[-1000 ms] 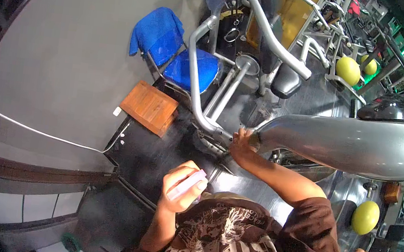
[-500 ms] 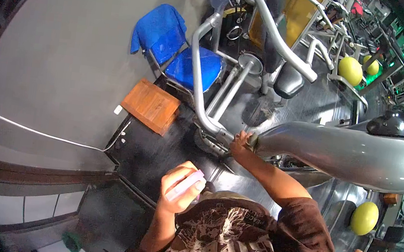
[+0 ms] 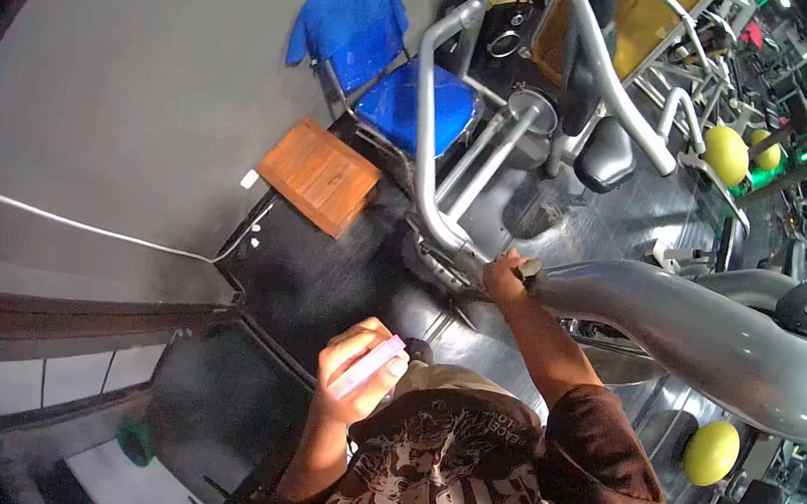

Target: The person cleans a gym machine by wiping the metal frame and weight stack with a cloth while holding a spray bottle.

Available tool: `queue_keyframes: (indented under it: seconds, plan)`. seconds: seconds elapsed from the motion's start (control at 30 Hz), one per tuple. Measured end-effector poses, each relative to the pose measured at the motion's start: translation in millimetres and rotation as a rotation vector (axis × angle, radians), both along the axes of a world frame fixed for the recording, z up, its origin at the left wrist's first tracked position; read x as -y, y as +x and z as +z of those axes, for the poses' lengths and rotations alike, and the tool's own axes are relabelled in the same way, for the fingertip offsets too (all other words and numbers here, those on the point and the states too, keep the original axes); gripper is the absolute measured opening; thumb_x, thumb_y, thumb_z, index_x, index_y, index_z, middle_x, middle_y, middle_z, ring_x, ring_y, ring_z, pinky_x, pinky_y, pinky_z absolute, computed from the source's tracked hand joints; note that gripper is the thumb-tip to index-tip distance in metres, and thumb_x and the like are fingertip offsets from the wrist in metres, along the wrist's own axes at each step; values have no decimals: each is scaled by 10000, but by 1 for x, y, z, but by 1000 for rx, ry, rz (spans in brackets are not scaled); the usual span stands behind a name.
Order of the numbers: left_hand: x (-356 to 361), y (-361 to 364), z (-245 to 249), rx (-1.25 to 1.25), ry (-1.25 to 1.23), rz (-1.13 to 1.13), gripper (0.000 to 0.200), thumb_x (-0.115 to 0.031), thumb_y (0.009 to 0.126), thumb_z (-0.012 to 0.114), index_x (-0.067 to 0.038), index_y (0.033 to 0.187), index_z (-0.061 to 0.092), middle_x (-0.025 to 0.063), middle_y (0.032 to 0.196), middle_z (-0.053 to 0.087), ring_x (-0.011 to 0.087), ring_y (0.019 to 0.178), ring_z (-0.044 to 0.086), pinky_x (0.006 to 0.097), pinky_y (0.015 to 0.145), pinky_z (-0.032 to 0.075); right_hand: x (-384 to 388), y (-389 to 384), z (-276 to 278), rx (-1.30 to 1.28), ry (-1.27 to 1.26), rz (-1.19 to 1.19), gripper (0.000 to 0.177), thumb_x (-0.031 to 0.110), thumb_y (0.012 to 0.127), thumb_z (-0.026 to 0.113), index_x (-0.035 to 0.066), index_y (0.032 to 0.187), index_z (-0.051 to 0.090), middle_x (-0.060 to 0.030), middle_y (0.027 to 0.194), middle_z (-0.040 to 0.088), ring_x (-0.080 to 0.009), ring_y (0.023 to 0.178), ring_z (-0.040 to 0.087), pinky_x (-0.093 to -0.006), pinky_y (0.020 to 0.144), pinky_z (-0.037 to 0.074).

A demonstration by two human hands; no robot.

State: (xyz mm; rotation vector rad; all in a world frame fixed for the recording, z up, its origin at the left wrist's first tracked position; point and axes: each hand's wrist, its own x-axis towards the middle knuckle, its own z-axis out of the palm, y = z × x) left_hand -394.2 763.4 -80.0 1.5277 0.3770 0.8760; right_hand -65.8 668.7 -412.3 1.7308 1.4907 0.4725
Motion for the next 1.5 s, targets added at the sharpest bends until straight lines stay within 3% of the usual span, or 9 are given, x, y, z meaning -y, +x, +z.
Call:
queue_keyframes:
  seconds: [0.3,0.47,0.57,0.67,0.8,1.0,1.07,1.2,1.5]
  plan:
    - [-13,-23,15,-59,52,90,81,-28,828,686,51,836,669,119,758,642,199,670,604,315,608,478,-38,22,41,-573,224,-321,178,288,875,606,217,935,758,-63,1100,601,-322,1048,529,-519,736,453]
    - [-11,-33,13,-85,35,96,79,-21,828,682,56,841,668,126,768,654,214,682,615,327,621,486,-20,10,24,-386,-109,-364,278,298,910,600,153,1080,765,-46,1147,720,-310,1025,614,-602,777,466]
    - [-10,-35,7,-72,56,98,89,-28,833,695,55,843,668,131,774,659,227,685,620,331,625,489,-19,16,14,-348,-39,-305,218,295,899,626,184,968,801,-51,1002,758,-327,923,655,-597,736,437]
    - [-8,-36,7,-58,46,105,102,-39,838,711,52,842,666,133,778,661,235,688,622,329,630,490,-55,32,19,-442,-290,-665,281,319,916,658,164,1121,772,-59,1140,740,-337,1026,672,-639,813,452]
    - [-6,-43,2,-50,18,138,108,-41,839,720,50,841,662,136,784,662,237,692,623,327,640,493,-91,31,80,-428,-583,-660,348,330,914,699,186,1229,733,-35,1227,711,-319,1082,669,-641,870,456]
    - [-1,-52,-2,-70,5,170,100,-27,829,721,49,846,659,140,799,661,238,703,625,332,646,497,-70,21,99,-526,-252,-544,287,286,938,623,165,1162,755,-71,1239,716,-321,1163,660,-561,822,531]
    - [-2,-51,-7,-57,48,152,98,-25,825,720,48,845,657,140,802,660,241,704,626,337,649,499,-45,69,-20,-572,-189,-673,307,305,947,593,178,1178,750,-71,1252,712,-309,1192,649,-489,855,536]
    - [1,-52,2,-120,16,137,94,-16,815,715,49,842,652,138,800,660,250,707,629,350,657,506,-45,23,55,-577,-228,-611,321,318,944,592,160,1166,761,-64,1255,714,-298,1203,644,-510,894,520]
    - [9,-54,6,-71,72,124,83,12,805,706,57,847,650,140,791,663,259,707,626,348,647,505,-56,10,51,-522,-441,-543,326,291,969,578,181,1229,741,-62,1298,695,-315,1262,612,-570,941,490]
